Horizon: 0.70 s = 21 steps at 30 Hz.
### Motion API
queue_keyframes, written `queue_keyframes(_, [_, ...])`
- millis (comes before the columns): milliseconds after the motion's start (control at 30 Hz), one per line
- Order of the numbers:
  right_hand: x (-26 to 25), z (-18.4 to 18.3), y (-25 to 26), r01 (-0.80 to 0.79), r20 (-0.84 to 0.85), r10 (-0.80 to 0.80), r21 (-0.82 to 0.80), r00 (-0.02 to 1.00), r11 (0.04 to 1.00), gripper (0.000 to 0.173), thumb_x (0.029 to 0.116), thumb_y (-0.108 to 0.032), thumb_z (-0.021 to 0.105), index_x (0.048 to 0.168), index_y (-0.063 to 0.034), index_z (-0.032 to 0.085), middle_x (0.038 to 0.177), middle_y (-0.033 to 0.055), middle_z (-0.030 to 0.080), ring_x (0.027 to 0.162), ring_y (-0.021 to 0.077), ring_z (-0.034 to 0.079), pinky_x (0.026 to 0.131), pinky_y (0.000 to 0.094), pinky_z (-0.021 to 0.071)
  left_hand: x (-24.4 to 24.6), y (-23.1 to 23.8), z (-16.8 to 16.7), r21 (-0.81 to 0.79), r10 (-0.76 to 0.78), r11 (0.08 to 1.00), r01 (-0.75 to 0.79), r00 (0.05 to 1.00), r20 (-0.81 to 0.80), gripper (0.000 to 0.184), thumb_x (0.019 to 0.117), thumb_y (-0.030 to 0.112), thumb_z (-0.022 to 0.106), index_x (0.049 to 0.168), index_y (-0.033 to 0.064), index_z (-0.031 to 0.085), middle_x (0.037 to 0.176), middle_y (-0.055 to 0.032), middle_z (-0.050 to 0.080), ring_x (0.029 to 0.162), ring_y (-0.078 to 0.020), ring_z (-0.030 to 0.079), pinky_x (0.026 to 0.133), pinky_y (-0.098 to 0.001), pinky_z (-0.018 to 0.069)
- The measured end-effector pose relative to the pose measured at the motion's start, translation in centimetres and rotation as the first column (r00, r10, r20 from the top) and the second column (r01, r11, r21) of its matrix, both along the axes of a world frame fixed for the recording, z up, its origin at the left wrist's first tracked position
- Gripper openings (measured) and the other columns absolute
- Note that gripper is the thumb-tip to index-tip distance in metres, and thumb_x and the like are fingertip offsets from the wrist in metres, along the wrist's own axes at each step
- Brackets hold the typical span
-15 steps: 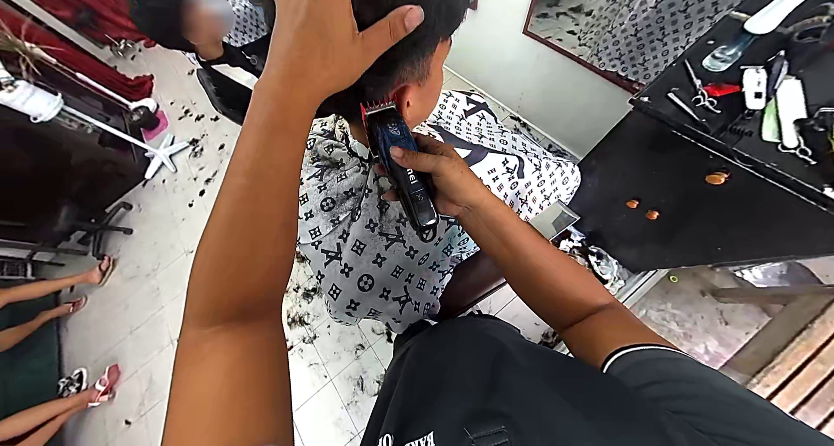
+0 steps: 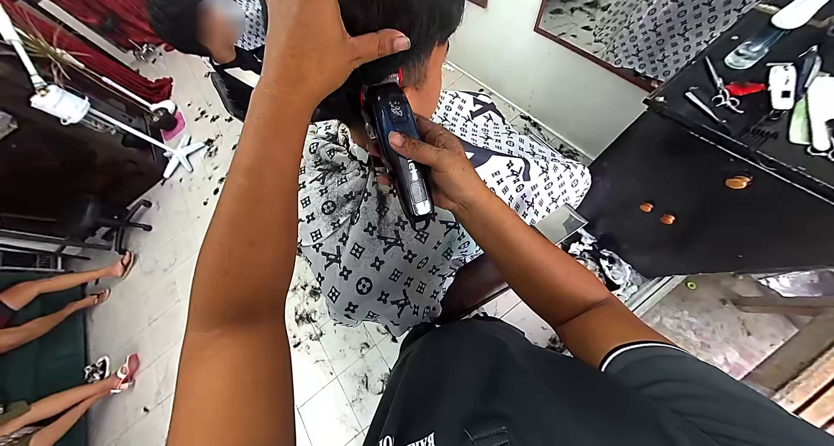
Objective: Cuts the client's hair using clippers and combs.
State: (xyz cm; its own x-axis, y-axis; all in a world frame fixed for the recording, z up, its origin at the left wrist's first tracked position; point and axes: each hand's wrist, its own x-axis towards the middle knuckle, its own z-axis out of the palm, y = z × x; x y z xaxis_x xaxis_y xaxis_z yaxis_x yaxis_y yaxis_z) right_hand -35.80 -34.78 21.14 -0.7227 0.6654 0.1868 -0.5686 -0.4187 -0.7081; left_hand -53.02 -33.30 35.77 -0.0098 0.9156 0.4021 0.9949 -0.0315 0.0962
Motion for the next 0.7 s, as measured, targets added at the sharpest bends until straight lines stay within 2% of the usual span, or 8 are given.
queue_keyframes(67, [-0.17, -0.3, 0.01, 0.007, -0.007, -0.007, 0.024, 1.0, 1.0, 0.042, 0.0962, -0.01, 0.063, 0.134, -0.0018, 0.046, 0.108, 0.0152, 0.066, 0.089, 0.0251, 0.072, 0.074, 0.0428, 0.0642, 0.04, 0.02, 0.01, -0.003, 0.011, 1.0, -0.011, 1.0, 0.005, 0.083, 0.0767, 0.077, 0.069, 0.128, 0.0119, 0.065, 0.129, -0.0129, 0.066, 0.131, -0.0315, 0.054, 0.117, -0.062, 0.0253])
queue_keyframes(200, [0.26, -0.23, -0.36, -0.107, 0.084, 0.121, -0.147, 0.989, 0.983, 0.029, 0.1014, -0.012, 0.058, 0.129, -0.0034, 0.052, 0.106, 0.0149, 0.069, 0.09, 0.0249, 0.072, 0.076, 0.0424, 0.0632, -0.09, 0.03, -0.07, 0.006, -0.005, 1.0, 0.005, 1.0, 0.001, 0.083, 0.0772, 0.076, 0.069, 0.128, 0.0114, 0.065, 0.128, -0.0125, 0.066, 0.131, -0.0312, 0.055, 0.117, -0.0615, 0.0268])
queue_keyframes(267, [0.24, 0.06, -0.12, -0.075, 0.045, 0.08, -0.102, 0.996, 0.992, 0.03, 0.1003, -0.012, 0.059, 0.128, -0.0026, 0.051, 0.106, 0.015, 0.068, 0.091, 0.0249, 0.072, 0.075, 0.0418, 0.0634, -0.23, 0.11, -0.14, 0.008, -0.007, 1.0, 0.007, 1.0, -0.005, 0.086, 0.0761, 0.079, 0.068, 0.13, 0.0111, 0.064, 0.128, -0.0128, 0.066, 0.13, -0.0309, 0.056, 0.116, -0.0612, 0.0284])
queue_keyframes(367, [-0.25, 0.05, 0.15, 0.032, -0.057, -0.03, 0.045, 0.998, 0.998, 0.043, 0.0954, -0.01, 0.064, 0.134, -0.0025, 0.045, 0.11, 0.014, 0.066, 0.094, 0.0248, 0.072, 0.077, 0.0431, 0.0643, -0.4, 0.3, -0.16, -0.008, 0.016, 1.0, -0.016, 1.0, 0.003, 0.093, 0.0725, 0.081, 0.069, 0.132, 0.0098, 0.063, 0.129, -0.0144, 0.065, 0.131, -0.0317, 0.055, 0.115, -0.0612, 0.0303])
queue_keyframes(400, [-0.29, -0.08, 0.0, 0.026, -0.065, -0.023, 0.044, 0.998, 0.999, 0.045, 0.0956, -0.009, 0.063, 0.136, -0.0022, 0.044, 0.112, 0.0142, 0.065, 0.095, 0.0251, 0.071, 0.078, 0.0435, 0.064, -0.43, 0.28, -0.16, -0.012, 0.016, 1.0, -0.016, 1.0, 0.007, 0.095, 0.0712, 0.081, 0.07, 0.132, 0.0093, 0.063, 0.129, -0.0151, 0.065, 0.131, -0.0326, 0.055, 0.115, -0.0619, 0.0301])
queue_keyframes(533, [-0.14, -0.22, -0.55, -0.115, -0.015, 0.114, -0.178, 0.993, 0.977, 0.027, 0.1021, -0.012, 0.056, 0.127, -0.0039, 0.051, 0.107, 0.0155, 0.069, 0.092, 0.0253, 0.072, 0.078, 0.0421, 0.0631, -0.62, 0.22, -0.2, 0.014, -0.013, 1.0, 0.014, 1.0, -0.006, 0.096, 0.0707, 0.084, 0.067, 0.131, 0.0103, 0.063, 0.128, -0.0133, 0.066, 0.129, -0.0305, 0.056, 0.114, -0.0612, 0.0313])
queue_keyframes(700, [-0.15, 0.26, 0.16, -0.081, -0.191, 0.064, -0.078, 0.98, 0.994, 0.035, 0.0985, -0.012, 0.059, 0.13, -0.0033, 0.047, 0.109, 0.0168, 0.067, 0.092, 0.026, 0.072, 0.077, 0.0423, 0.0634, -0.51, 0.12, -0.14, -0.006, 0.04, 0.999, -0.04, 0.999, 0.031, 0.097, 0.0746, 0.081, 0.067, 0.135, 0.0059, 0.06, 0.133, -0.0173, 0.063, 0.135, -0.0336, 0.052, 0.116, -0.06, 0.0309])
